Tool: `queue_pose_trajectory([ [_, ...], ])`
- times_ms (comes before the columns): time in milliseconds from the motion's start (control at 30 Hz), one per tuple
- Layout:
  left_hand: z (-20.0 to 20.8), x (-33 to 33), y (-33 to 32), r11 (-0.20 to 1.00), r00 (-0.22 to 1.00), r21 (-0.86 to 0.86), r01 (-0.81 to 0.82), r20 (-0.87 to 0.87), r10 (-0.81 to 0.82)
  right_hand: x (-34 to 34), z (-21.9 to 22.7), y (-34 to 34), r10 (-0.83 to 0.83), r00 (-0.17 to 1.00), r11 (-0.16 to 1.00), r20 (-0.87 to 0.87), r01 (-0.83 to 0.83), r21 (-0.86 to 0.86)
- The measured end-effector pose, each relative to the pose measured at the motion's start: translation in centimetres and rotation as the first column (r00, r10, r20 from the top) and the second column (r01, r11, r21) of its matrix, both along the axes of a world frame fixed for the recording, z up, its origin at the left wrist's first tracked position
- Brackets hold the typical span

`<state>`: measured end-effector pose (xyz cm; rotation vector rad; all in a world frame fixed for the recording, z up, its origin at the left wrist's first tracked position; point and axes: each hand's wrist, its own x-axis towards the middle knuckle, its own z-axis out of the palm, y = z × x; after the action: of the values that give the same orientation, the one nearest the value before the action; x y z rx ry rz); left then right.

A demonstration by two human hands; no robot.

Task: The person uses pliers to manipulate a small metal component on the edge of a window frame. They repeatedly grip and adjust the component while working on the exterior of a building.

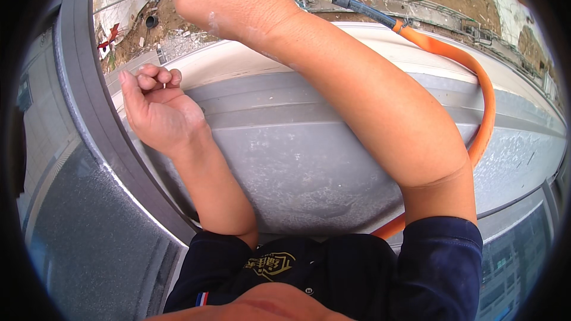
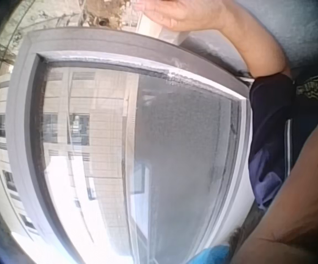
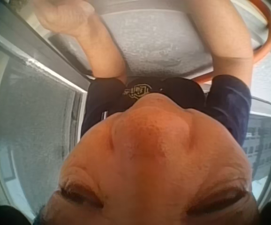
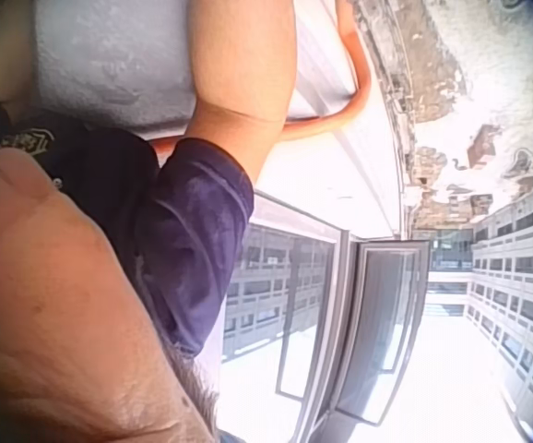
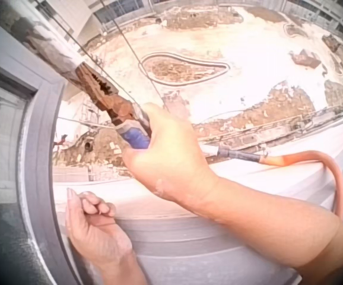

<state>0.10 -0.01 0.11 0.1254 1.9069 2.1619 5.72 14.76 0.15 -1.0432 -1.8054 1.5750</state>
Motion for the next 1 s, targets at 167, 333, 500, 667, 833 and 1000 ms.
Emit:
queue_pose_trajectory([
  [167, 0.0, 0.0, 0.0, 1.000, 1.000, -0.005, -0.002, -0.004, 0.002, 0.0, -1.0, -0.1, -0.002, 0.999, 0.998, -0.038, 0.005, 0.055],
  [333, 0.0, -0.1, -0.2, 1.000, 1.000, -0.009, -0.007, -0.011, 0.007, -0.3, -0.2, -0.3, -0.006, 0.999, 1.000, -0.040, 0.006, 0.017],
  [500, -0.1, -0.1, 0.0, 1.000, 1.000, 0.006, 0.011, -0.011, -0.011, -0.1, -1.4, -0.2, -0.011, 0.995, 0.997, -0.097, 0.018, 0.073],
  [667, -0.1, -0.1, 0.1, 1.000, 1.000, -0.005, -0.001, -0.005, 0.001, 0.0, -0.9, -0.1, -0.001, 0.993, 0.999, -0.118, 0.007, 0.053],
  [833, 0.2, 0.1, 0.1, 1.000, 1.000, -0.010, 0.006, -0.003, -0.006, -0.1, 0.1, 0.0, 0.025, 0.995, 1.000, -0.098, -0.023, 0.018],
  [1000, 0.2, 0.2, 0.2, 1.000, 1.000, -0.014, 0.008, -0.011, -0.009, -0.1, -0.2, 0.0, 0.024, 0.992, 0.999, -0.121, -0.018, 0.052],
])
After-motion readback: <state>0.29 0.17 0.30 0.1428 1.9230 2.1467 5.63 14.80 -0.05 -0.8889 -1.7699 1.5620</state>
